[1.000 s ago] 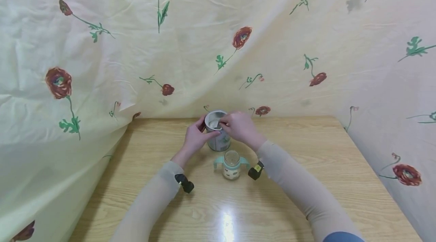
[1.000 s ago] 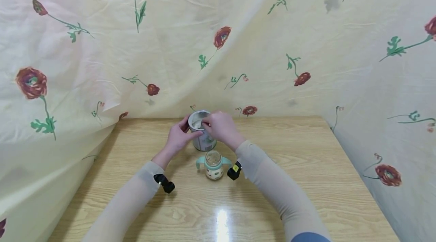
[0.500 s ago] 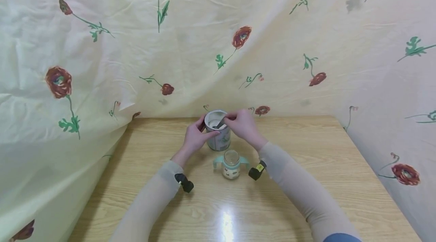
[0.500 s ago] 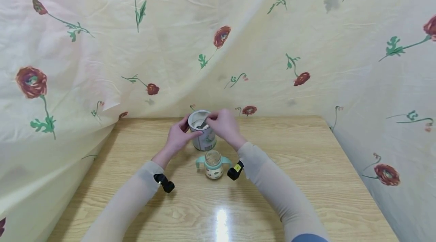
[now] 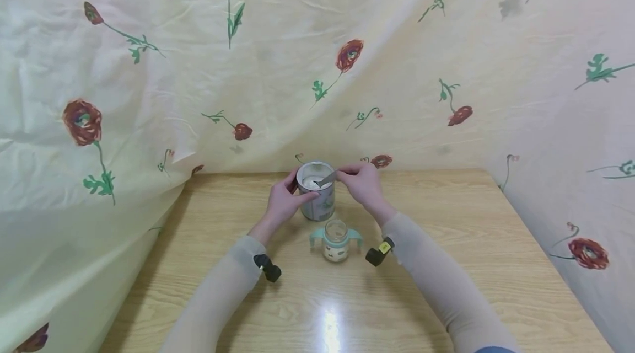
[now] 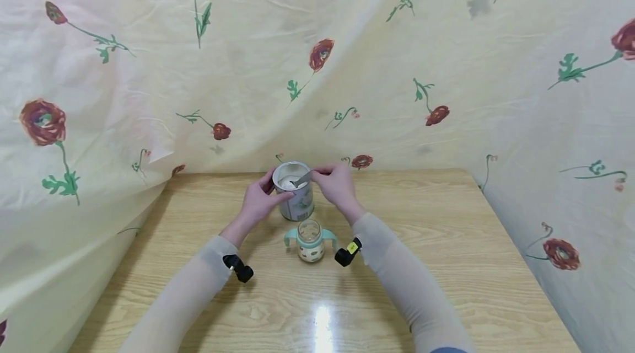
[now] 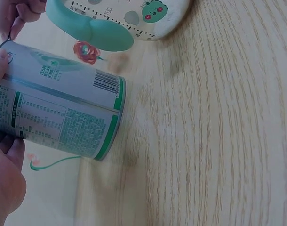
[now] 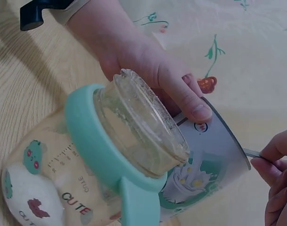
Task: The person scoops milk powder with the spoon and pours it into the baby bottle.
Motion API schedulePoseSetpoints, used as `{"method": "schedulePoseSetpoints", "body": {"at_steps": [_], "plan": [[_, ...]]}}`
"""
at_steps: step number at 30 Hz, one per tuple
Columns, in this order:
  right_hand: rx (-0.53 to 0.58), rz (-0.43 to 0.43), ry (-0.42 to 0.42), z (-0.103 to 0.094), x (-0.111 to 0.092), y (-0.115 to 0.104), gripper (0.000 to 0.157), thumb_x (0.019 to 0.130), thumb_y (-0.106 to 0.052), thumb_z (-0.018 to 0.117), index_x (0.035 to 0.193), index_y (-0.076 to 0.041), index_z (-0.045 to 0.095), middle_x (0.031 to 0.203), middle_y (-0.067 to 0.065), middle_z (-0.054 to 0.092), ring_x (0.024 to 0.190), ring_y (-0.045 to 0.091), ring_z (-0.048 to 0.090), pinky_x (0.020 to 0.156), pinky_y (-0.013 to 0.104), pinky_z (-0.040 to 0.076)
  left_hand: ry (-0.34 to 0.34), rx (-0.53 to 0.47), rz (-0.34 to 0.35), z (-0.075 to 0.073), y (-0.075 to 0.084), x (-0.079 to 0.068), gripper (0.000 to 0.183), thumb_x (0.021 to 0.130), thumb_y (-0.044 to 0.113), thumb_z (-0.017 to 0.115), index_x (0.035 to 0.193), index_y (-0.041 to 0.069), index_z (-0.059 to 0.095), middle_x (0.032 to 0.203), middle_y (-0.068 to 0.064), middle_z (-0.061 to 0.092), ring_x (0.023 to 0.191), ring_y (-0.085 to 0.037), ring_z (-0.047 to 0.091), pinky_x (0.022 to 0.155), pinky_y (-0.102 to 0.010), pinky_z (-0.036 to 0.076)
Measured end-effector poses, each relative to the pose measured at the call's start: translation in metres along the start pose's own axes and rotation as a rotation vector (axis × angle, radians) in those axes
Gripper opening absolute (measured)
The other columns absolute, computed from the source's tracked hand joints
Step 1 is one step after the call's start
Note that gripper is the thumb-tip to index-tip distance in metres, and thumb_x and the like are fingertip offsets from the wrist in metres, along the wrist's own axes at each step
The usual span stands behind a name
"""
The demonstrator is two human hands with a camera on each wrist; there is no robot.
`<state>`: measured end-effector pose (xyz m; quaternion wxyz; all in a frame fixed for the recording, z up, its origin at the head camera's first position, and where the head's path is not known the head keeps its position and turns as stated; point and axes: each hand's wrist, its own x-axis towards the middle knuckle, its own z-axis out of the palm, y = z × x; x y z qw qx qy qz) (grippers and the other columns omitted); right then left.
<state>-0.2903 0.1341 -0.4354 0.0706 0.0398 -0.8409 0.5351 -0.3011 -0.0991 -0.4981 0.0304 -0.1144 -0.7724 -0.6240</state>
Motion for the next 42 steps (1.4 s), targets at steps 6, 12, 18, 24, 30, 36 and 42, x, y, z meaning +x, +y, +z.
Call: {"method": "schedulePoseSetpoints", "body": {"at_steps": [6,12,18,24,30,36,42], "plan": [[0.109,0.025,0.040,-0.004,-0.004,0.010,0.025,0.099,-0.023,0.077,0.113,-0.003,0.082,0.104,0.011,0.081,0.101,0.026,0.072,0.079,0.034,0.056,0.012,0.004,-0.004,0.001,0.001,0.000,0.098,0.083,0.028,0.096,0.161,0.000,0.044,0.163,-0.019,0.046,0.150,-0.030,0.046,0.120,-0.037,0.044],[0.163,0.037,0.070,-0.005,-0.008,0.018,0.026,0.102,-0.023,0.076,0.118,-0.004,0.081,0.108,0.010,0.081,0.101,0.024,0.070,0.081,0.033,0.055,0.015,0.003,-0.008,0.002,0.000,0.001,0.097,0.083,0.026,0.096,0.161,0.000,0.044,0.163,-0.019,0.045,0.150,-0.029,0.046,0.120,-0.035,0.044],[0.296,0.052,0.143,-0.003,-0.010,0.029,0.028,0.103,-0.022,0.075,0.120,-0.001,0.079,0.110,0.012,0.080,0.104,0.021,0.072,0.089,0.028,0.058,0.023,0.006,-0.011,0.002,-0.002,0.001,0.097,0.082,0.027,0.097,0.160,0.000,0.045,0.163,-0.019,0.046,0.149,-0.029,0.047,0.119,-0.034,0.045],[0.377,0.036,0.177,0.000,-0.009,0.037,0.030,0.103,-0.021,0.076,0.122,0.002,0.077,0.113,0.015,0.079,0.101,0.016,0.074,0.090,0.024,0.061,0.016,0.012,-0.002,0.001,-0.003,0.001,0.099,0.082,0.028,0.097,0.160,-0.001,0.044,0.163,-0.020,0.045,0.149,-0.030,0.047,0.118,-0.035,0.045],[0.385,-0.024,0.219,0.004,-0.007,0.041,0.026,0.102,-0.015,0.077,0.118,0.005,0.078,0.111,0.019,0.079,0.094,0.010,0.074,0.083,0.019,0.061,0.012,0.006,0.001,0.001,-0.002,0.001,0.098,0.082,0.028,0.096,0.160,-0.001,0.045,0.163,-0.020,0.045,0.149,-0.031,0.047,0.119,-0.035,0.044],[0.373,-0.038,0.230,0.006,-0.007,0.044,0.026,0.102,-0.017,0.077,0.118,0.003,0.079,0.113,0.019,0.079,0.096,0.012,0.074,0.084,0.019,0.061,0.013,0.006,0.001,0.001,-0.003,0.002,0.098,0.082,0.028,0.096,0.160,0.000,0.045,0.163,-0.020,0.045,0.149,-0.030,0.047,0.119,-0.034,0.045],[0.385,0.015,0.224,0.001,-0.016,0.026,0.026,0.103,-0.013,0.074,0.121,0.005,0.077,0.118,0.021,0.077,0.097,0.009,0.073,0.087,0.020,0.061,0.013,0.012,0.004,0.001,-0.003,0.002,0.098,0.082,0.027,0.096,0.160,-0.001,0.044,0.163,-0.020,0.045,0.149,-0.030,0.047,0.118,-0.033,0.045]]}}
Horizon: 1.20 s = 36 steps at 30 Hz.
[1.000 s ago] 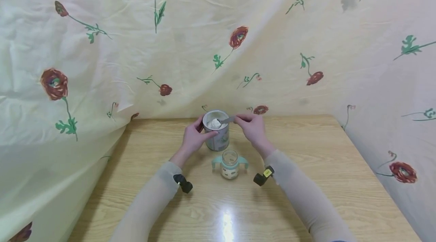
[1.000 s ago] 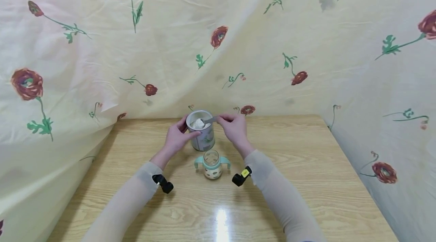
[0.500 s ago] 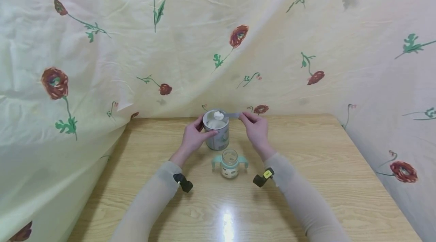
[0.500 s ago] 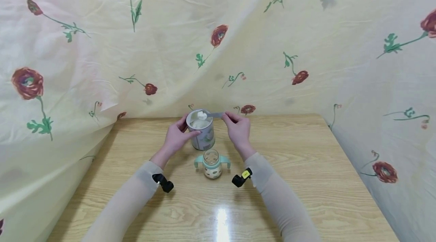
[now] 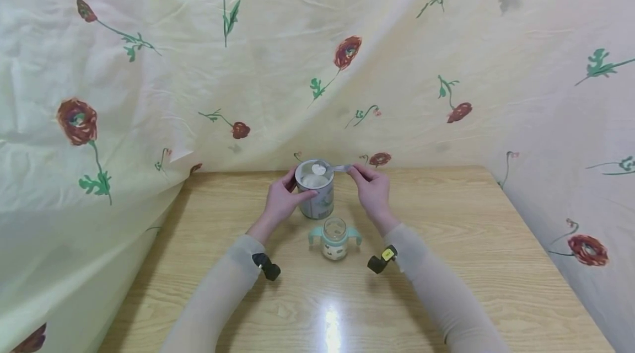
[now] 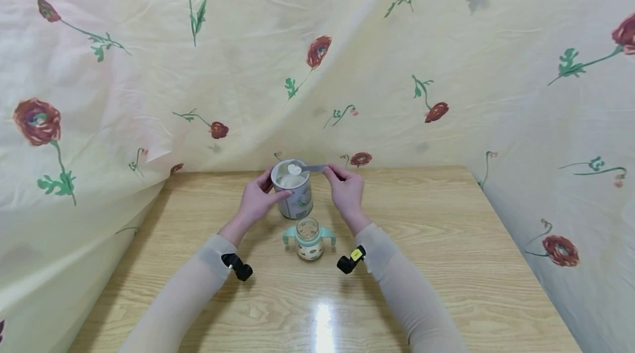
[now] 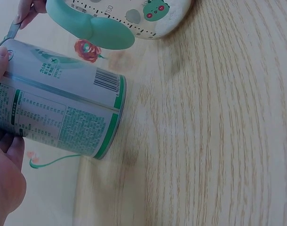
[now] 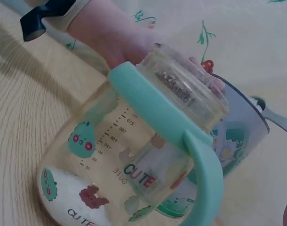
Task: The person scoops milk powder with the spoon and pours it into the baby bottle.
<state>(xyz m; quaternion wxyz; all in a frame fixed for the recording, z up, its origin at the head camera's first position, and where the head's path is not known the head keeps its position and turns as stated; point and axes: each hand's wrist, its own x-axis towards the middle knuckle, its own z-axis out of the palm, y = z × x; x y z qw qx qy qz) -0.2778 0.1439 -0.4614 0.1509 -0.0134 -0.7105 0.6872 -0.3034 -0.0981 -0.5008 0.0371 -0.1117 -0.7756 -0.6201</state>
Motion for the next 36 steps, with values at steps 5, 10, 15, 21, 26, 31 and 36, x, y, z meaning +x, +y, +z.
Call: {"method": "schedulePoseSetpoints", "body": {"at_steps": [5,10,15,21,26,31,36], "plan": [[0.009,0.027,0.000,0.001,-0.006,-0.012,0.025,0.104,-0.009,0.072,0.122,0.009,0.075,0.121,0.025,0.075,0.095,0.005,0.071,0.085,0.017,0.059,0.003,-0.005,-0.001,0.000,0.000,0.000,0.098,0.082,0.027,0.097,0.160,-0.001,0.044,0.163,-0.020,0.045,0.149,-0.030,0.048,0.118,-0.035,0.045],[0.006,0.003,0.008,0.001,-0.008,-0.013,0.025,0.104,-0.008,0.072,0.122,0.009,0.075,0.119,0.024,0.076,0.094,0.004,0.071,0.084,0.016,0.059,0.001,-0.015,-0.002,-0.001,0.000,0.001,0.098,0.081,0.027,0.097,0.159,-0.002,0.044,0.163,-0.020,0.045,0.149,-0.030,0.047,0.119,-0.035,0.045],[-0.008,-0.014,0.014,0.001,-0.008,-0.011,0.026,0.103,-0.007,0.072,0.123,0.011,0.074,0.117,0.023,0.077,0.094,0.005,0.072,0.088,0.023,0.061,-0.001,-0.021,-0.002,-0.001,-0.001,0.001,0.099,0.081,0.027,0.097,0.160,-0.002,0.044,0.163,-0.020,0.045,0.149,-0.030,0.047,0.118,-0.034,0.045],[-0.008,-0.017,0.030,0.001,0.005,0.014,0.024,0.104,-0.009,0.071,0.122,0.008,0.075,0.120,0.025,0.076,0.094,0.007,0.071,0.084,0.020,0.061,-0.005,-0.028,-0.001,-0.001,-0.002,0.001,0.100,0.081,0.028,0.097,0.160,-0.001,0.044,0.164,-0.020,0.044,0.150,-0.030,0.046,0.119,-0.034,0.045],[0.010,-0.027,0.033,0.000,0.010,0.027,0.025,0.103,-0.013,0.075,0.121,0.004,0.078,0.119,0.022,0.076,0.094,0.006,0.071,0.082,0.015,0.059,-0.010,-0.023,0.003,-0.001,-0.002,0.001,0.100,0.081,0.029,0.097,0.160,-0.001,0.044,0.164,-0.019,0.044,0.150,-0.029,0.046,0.118,-0.033,0.045],[0.025,-0.051,0.036,-0.001,0.010,0.030,0.026,0.101,-0.019,0.079,0.118,0.001,0.080,0.115,0.020,0.078,0.093,0.009,0.072,0.081,0.016,0.060,-0.005,-0.016,0.008,-0.001,-0.002,0.001,0.099,0.081,0.028,0.097,0.160,-0.002,0.044,0.163,-0.020,0.045,0.149,-0.029,0.047,0.118,-0.034,0.045],[0.006,-0.089,0.069,-0.001,0.009,0.029,0.026,0.101,-0.021,0.078,0.116,0.000,0.081,0.109,0.015,0.080,0.092,0.012,0.071,0.077,0.017,0.058,-0.002,-0.016,0.009,0.000,-0.001,0.000,0.098,0.082,0.027,0.097,0.160,-0.002,0.045,0.162,-0.020,0.046,0.149,-0.029,0.047,0.118,-0.034,0.045]]}}
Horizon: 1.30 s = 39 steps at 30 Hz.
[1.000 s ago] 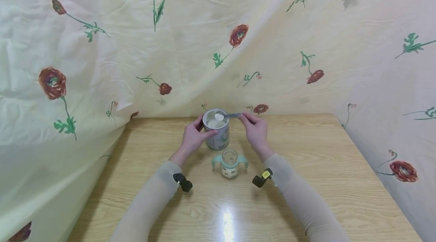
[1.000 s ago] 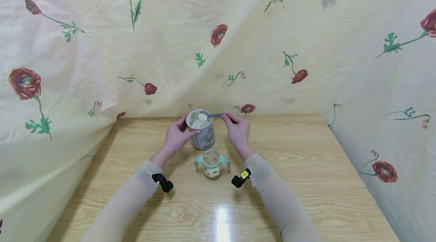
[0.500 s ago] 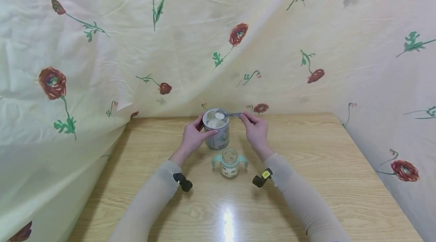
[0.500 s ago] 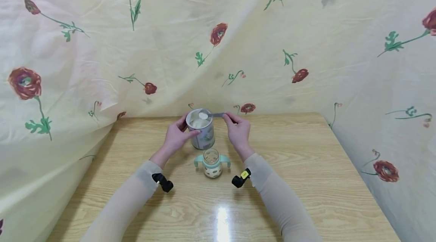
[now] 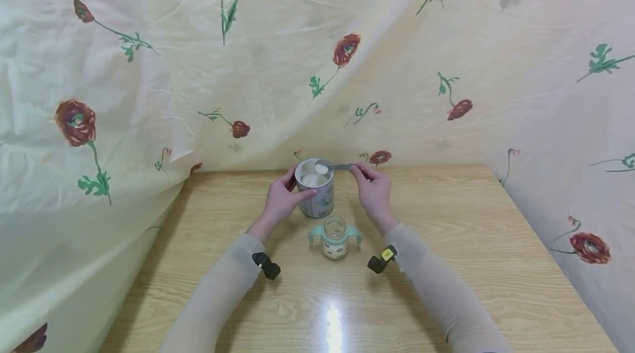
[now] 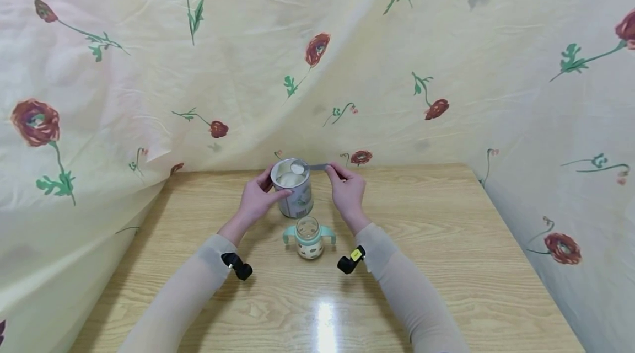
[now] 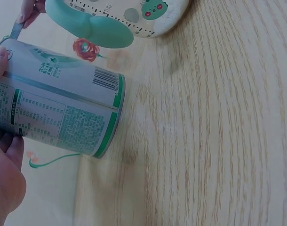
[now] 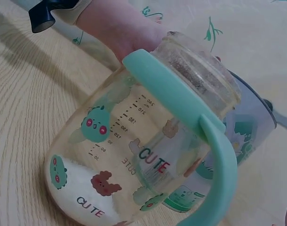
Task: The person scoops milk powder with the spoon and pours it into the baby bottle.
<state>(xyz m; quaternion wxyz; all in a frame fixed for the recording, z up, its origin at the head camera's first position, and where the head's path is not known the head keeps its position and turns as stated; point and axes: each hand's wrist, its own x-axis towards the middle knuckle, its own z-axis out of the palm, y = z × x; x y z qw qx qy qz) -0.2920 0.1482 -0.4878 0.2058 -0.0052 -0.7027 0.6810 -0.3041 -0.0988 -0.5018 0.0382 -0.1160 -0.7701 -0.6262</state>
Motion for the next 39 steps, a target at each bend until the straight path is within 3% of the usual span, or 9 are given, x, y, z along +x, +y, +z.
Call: {"method": "schedulePoseSetpoints", "body": {"at_steps": [4,15,19,23,25,30,39], "plan": [[-0.018,-0.021,0.009,0.000,0.001,0.000,0.025,0.101,-0.020,0.078,0.115,0.000,0.081,0.107,0.016,0.080,0.091,0.013,0.070,0.074,0.017,0.058,-0.001,0.005,0.003,0.000,0.001,-0.001,0.099,0.082,0.027,0.096,0.160,-0.002,0.044,0.163,-0.020,0.045,0.149,-0.029,0.047,0.118,-0.032,0.045],[-0.021,0.026,-0.030,-0.002,0.003,0.001,0.027,0.102,-0.021,0.077,0.119,0.000,0.080,0.113,0.018,0.079,0.096,0.014,0.072,0.080,0.018,0.060,-0.002,0.007,-0.002,0.000,0.002,-0.002,0.098,0.083,0.027,0.095,0.161,-0.002,0.042,0.164,-0.020,0.044,0.150,-0.030,0.046,0.119,-0.034,0.044],[0.003,0.115,-0.044,-0.003,0.003,-0.001,0.034,0.102,-0.026,0.078,0.124,-0.001,0.078,0.118,0.015,0.078,0.104,0.016,0.073,0.092,0.027,0.061,0.002,0.007,-0.011,0.000,0.002,-0.002,0.099,0.083,0.029,0.096,0.161,-0.001,0.043,0.164,-0.020,0.044,0.150,-0.031,0.046,0.119,-0.035,0.044],[0.032,0.229,-0.043,-0.003,0.003,-0.006,0.038,0.101,-0.032,0.079,0.127,-0.004,0.077,0.117,0.009,0.080,0.108,0.018,0.067,0.101,0.035,0.054,0.007,0.005,-0.013,0.001,0.002,-0.001,0.099,0.082,0.029,0.096,0.160,-0.001,0.043,0.164,-0.020,0.044,0.149,-0.030,0.046,0.119,-0.034,0.045],[0.042,0.284,-0.047,-0.004,0.003,-0.008,0.039,0.100,-0.034,0.079,0.127,-0.006,0.077,0.112,0.003,0.081,0.105,0.018,0.062,0.098,0.037,0.051,0.009,0.001,-0.007,0.001,0.001,-0.001,0.099,0.082,0.028,0.096,0.160,-0.002,0.043,0.163,-0.020,0.044,0.149,-0.031,0.046,0.119,-0.035,0.045],[0.083,0.389,-0.091,-0.006,0.003,-0.012,0.041,0.101,-0.035,0.078,0.131,-0.007,0.075,0.102,-0.008,0.081,0.096,0.015,0.055,0.084,0.028,0.047,0.005,-0.004,0.002,0.002,0.000,-0.001,0.099,0.083,0.027,0.096,0.160,-0.004,0.043,0.163,-0.021,0.044,0.149,-0.032,0.046,0.119,-0.037,0.044],[0.113,0.460,-0.120,-0.004,0.000,-0.017,0.037,0.101,-0.031,0.077,0.130,-0.008,0.074,0.102,-0.009,0.080,0.097,0.014,0.054,0.087,0.028,0.046,0.008,-0.006,0.004,0.001,0.001,-0.002,0.100,0.082,0.029,0.096,0.160,-0.003,0.043,0.163,-0.021,0.045,0.149,-0.032,0.047,0.119,-0.036,0.045]]}}
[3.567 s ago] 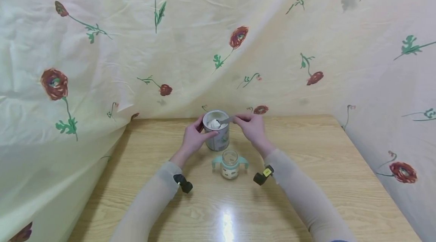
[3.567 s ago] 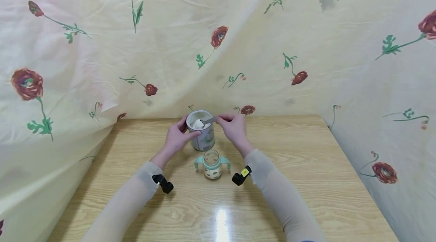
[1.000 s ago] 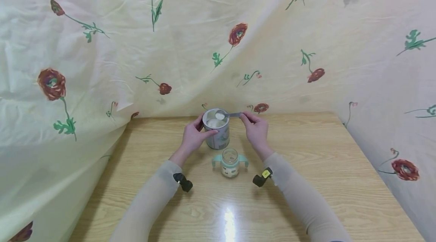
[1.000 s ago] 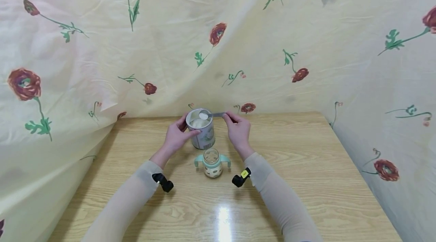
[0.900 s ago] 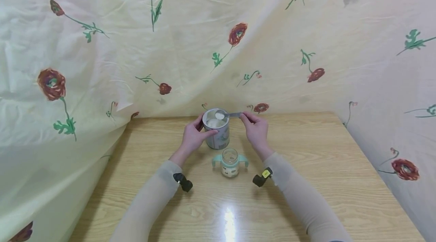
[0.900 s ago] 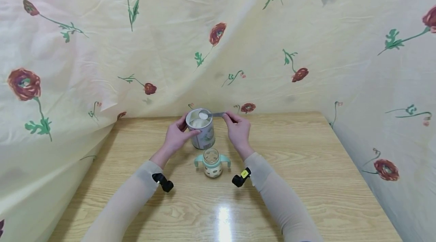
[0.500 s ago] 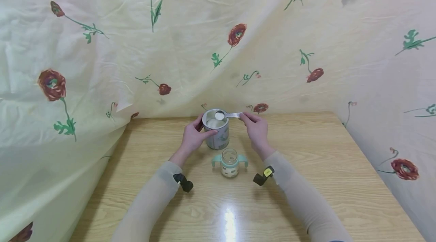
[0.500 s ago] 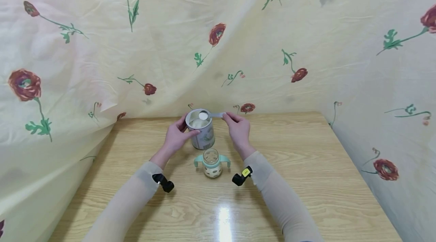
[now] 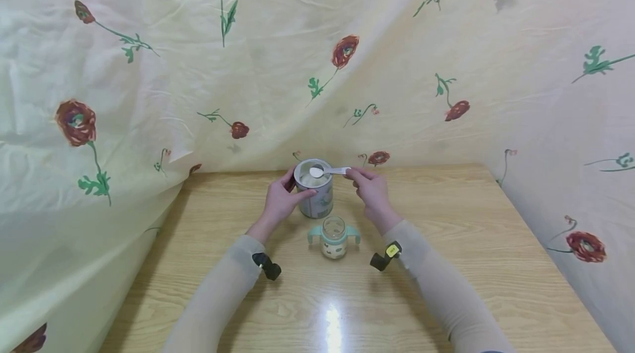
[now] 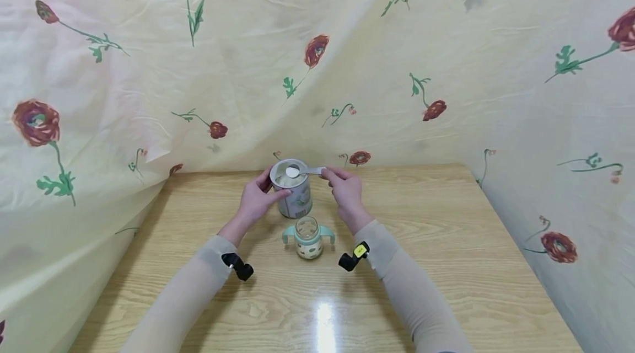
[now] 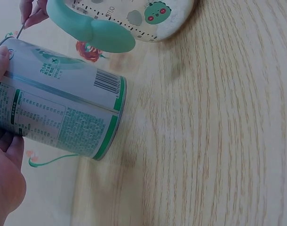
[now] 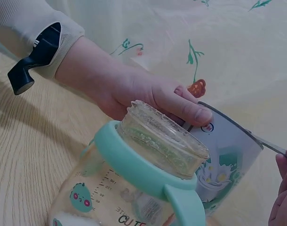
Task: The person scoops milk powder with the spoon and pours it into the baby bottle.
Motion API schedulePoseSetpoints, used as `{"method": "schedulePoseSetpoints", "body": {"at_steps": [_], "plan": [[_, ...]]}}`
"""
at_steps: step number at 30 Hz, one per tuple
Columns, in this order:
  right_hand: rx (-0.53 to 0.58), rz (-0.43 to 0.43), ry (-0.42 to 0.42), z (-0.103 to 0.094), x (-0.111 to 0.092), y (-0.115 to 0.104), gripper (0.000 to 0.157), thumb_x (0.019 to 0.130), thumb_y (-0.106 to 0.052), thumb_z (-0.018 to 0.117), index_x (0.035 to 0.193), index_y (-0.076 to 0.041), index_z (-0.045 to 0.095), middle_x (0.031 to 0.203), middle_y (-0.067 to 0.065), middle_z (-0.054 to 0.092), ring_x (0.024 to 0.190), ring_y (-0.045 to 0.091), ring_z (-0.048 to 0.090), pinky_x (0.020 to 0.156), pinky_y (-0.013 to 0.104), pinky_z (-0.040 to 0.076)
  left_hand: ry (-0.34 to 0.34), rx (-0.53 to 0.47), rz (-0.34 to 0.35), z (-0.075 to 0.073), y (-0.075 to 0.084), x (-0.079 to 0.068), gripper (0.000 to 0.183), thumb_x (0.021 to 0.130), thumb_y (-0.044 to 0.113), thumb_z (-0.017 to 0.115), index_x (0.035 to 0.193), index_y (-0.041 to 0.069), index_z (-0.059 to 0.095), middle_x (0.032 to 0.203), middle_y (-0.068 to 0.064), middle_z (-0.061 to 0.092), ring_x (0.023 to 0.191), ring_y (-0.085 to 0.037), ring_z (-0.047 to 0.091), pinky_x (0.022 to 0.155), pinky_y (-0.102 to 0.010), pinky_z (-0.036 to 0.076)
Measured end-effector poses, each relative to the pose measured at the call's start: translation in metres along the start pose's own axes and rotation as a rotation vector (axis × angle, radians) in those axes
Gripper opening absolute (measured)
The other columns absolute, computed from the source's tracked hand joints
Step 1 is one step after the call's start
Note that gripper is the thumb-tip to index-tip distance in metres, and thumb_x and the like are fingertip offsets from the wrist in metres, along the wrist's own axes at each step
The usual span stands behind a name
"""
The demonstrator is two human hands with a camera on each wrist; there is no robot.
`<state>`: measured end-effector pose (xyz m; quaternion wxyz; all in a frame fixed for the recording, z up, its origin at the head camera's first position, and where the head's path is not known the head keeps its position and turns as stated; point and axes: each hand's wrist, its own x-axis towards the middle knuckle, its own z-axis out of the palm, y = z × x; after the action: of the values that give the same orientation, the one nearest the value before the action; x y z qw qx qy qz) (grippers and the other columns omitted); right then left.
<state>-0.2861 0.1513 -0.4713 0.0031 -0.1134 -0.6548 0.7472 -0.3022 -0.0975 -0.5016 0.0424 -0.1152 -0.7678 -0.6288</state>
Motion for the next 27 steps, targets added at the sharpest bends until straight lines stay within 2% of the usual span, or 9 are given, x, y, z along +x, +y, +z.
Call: {"method": "schedulePoseSetpoints", "body": {"at_steps": [2,5,9,12,21,27], "plan": [[0.000,0.003,-0.001,0.000,-0.001,-0.001,0.036,0.101,-0.030,0.077,0.130,-0.008,0.074,0.102,-0.009,0.080,0.096,0.014,0.053,0.084,0.025,0.046,0.000,-0.003,0.001,0.000,0.000,0.000,0.100,0.082,0.029,0.096,0.160,-0.002,0.043,0.163,-0.021,0.045,0.149,-0.031,0.047,0.119,-0.036,0.045],[0.012,0.003,-0.009,0.000,-0.002,-0.002,0.035,0.102,-0.028,0.077,0.129,-0.007,0.074,0.101,-0.009,0.080,0.089,0.011,0.053,0.072,0.019,0.044,-0.001,-0.005,0.002,0.000,0.001,0.000,0.100,0.082,0.029,0.096,0.161,-0.001,0.043,0.163,-0.021,0.045,0.150,-0.031,0.046,0.119,-0.037,0.045],[0.059,0.013,-0.029,0.000,-0.003,-0.003,0.035,0.102,-0.023,0.076,0.130,-0.003,0.071,0.097,-0.008,0.079,0.077,0.006,0.052,0.056,0.013,0.038,-0.007,0.000,0.006,0.001,0.001,0.000,0.099,0.083,0.028,0.095,0.161,-0.002,0.042,0.164,-0.020,0.044,0.150,-0.032,0.046,0.120,-0.038,0.044],[0.102,0.028,-0.051,-0.001,-0.003,-0.002,0.034,0.103,-0.019,0.074,0.131,-0.001,0.070,0.096,-0.006,0.078,0.071,0.003,0.051,0.051,0.012,0.034,-0.012,0.008,0.003,0.000,0.001,-0.001,0.099,0.084,0.028,0.095,0.161,-0.002,0.041,0.165,-0.019,0.043,0.151,-0.032,0.045,0.121,-0.039,0.043],[0.159,0.067,-0.100,-0.003,-0.008,-0.003,0.019,0.104,-0.017,0.073,0.117,-0.003,0.074,0.092,-0.005,0.075,0.068,0.003,0.049,0.049,0.011,0.033,-0.038,0.003,0.002,0.000,0.003,-0.004,0.100,0.087,0.030,0.093,0.164,-0.001,0.037,0.168,-0.017,0.039,0.154,-0.032,0.040,0.124,-0.040,0.038],[0.166,0.100,-0.116,-0.008,-0.016,-0.008,0.016,0.104,-0.018,0.072,0.115,-0.007,0.075,0.091,-0.005,0.073,0.068,0.002,0.048,0.050,0.010,0.034,-0.042,-0.014,0.008,0.000,0.003,-0.006,0.100,0.089,0.027,0.092,0.165,0.001,0.034,0.170,-0.015,0.035,0.156,-0.029,0.037,0.126,-0.038,0.035]]}}
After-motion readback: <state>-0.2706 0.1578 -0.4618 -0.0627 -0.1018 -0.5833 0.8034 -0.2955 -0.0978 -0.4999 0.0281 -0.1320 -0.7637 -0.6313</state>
